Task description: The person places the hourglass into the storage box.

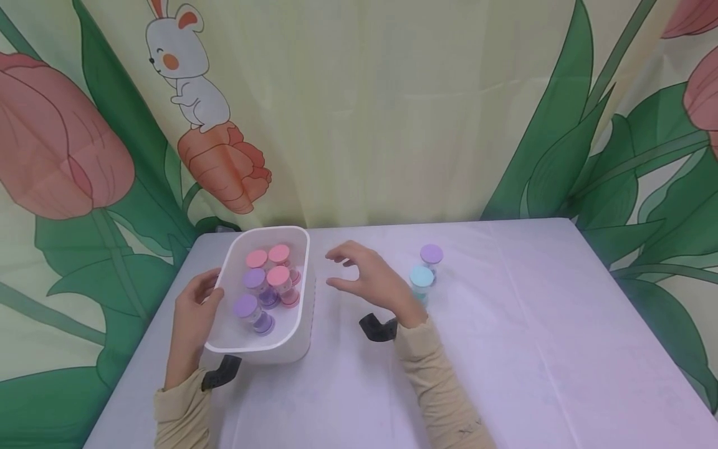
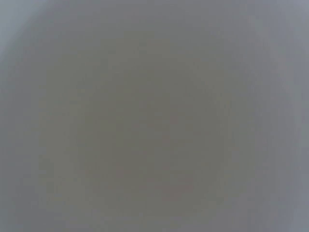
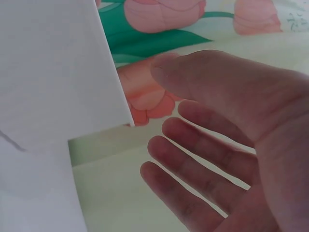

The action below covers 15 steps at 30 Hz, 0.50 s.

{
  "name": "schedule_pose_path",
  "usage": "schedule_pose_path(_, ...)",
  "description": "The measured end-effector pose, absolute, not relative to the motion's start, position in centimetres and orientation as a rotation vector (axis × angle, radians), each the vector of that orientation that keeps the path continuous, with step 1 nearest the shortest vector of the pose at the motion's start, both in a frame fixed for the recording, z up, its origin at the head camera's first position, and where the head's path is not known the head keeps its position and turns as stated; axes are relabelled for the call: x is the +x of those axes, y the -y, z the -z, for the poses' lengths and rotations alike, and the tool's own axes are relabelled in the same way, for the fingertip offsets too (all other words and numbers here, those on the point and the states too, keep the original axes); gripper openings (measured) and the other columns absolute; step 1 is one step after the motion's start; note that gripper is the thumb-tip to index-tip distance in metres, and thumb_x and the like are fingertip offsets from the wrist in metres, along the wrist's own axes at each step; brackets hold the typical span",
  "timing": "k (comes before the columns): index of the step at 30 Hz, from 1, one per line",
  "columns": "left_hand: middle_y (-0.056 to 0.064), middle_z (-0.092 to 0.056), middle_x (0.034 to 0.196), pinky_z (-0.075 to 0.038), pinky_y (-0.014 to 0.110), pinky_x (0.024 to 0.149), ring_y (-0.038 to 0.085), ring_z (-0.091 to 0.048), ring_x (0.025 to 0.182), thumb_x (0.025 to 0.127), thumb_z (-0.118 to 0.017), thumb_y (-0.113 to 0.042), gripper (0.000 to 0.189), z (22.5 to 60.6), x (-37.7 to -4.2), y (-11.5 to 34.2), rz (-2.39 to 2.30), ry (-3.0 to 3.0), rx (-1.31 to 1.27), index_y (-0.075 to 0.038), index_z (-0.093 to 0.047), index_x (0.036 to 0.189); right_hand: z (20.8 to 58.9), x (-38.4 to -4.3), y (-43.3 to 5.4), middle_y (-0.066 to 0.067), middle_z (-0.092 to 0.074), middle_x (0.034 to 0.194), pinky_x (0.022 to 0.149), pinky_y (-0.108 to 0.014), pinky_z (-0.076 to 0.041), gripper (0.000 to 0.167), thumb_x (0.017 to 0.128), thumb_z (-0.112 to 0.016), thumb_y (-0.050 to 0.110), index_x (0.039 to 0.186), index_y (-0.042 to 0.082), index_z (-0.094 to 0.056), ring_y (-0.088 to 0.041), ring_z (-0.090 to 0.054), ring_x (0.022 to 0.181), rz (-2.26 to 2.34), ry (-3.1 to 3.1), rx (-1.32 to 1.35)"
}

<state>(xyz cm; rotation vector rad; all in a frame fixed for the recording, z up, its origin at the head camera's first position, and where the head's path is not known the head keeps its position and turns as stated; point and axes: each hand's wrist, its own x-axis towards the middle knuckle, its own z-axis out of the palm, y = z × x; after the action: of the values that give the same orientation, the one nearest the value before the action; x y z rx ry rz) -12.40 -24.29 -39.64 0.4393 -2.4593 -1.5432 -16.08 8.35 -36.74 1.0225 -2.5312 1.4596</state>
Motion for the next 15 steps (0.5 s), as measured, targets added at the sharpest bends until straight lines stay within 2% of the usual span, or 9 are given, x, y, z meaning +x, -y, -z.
schedule_pose_path(15, 0.014, -0.057, 0.138, -0.045, 0.054, 0.106, 0.031, -0.054, 0.128, 0.097, -0.050, -0.013, 0.043, 39.7, -12.4, 24.2, 1.552, 2.451, 0.450, -0.012, -0.054, 0.140, 37.0, -15.5, -12.1, 0.003, -0.064, 0.117, 0.100, -0.032, -0.051, 0.035, 0.085, -0.077, 0.011, 0.117, 0.011, -0.065, -0.014, -0.059, 0.111, -1.524, 2.500, 0.877)
